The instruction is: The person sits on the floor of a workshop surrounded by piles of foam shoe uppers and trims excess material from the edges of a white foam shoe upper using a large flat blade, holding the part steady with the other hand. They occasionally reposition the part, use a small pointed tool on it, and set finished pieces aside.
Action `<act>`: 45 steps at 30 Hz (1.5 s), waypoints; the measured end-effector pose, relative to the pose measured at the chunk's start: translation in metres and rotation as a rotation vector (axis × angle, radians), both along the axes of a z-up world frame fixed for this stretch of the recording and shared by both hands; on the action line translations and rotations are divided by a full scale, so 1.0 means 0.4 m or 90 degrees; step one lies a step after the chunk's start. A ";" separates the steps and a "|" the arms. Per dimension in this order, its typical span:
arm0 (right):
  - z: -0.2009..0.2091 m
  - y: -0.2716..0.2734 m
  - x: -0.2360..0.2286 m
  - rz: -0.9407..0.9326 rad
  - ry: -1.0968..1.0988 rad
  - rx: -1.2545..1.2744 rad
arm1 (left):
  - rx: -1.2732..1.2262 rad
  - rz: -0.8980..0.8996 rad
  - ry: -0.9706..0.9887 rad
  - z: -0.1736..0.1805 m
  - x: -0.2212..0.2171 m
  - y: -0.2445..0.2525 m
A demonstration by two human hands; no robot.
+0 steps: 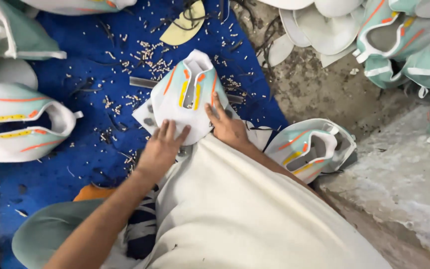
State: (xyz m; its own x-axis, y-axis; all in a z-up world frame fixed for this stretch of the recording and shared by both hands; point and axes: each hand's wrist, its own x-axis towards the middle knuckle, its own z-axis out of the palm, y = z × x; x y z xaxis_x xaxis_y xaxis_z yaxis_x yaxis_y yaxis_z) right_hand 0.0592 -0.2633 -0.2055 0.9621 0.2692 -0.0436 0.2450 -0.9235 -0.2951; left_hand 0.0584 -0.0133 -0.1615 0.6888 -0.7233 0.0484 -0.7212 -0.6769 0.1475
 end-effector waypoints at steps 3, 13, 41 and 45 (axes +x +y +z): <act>0.043 0.011 0.037 0.000 0.044 -0.022 | 0.179 0.047 -0.053 -0.008 -0.064 -0.046; 0.006 -0.107 0.147 -0.236 0.198 0.781 | 0.322 0.429 0.273 0.190 -0.265 0.091; -0.117 0.049 0.215 0.004 0.263 0.835 | -0.585 0.621 0.334 0.256 -0.242 0.122; -0.071 0.068 0.157 0.074 0.132 0.658 | -0.674 0.514 0.239 0.501 -0.193 0.062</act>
State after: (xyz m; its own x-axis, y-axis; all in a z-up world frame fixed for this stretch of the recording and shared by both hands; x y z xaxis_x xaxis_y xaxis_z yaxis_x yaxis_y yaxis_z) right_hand 0.1222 -0.2362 -0.2340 0.9283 0.3585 0.0990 0.1708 -0.1744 -0.9698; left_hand -0.0189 0.0114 0.0388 0.9889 0.1435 0.0391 0.0104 -0.3291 0.9442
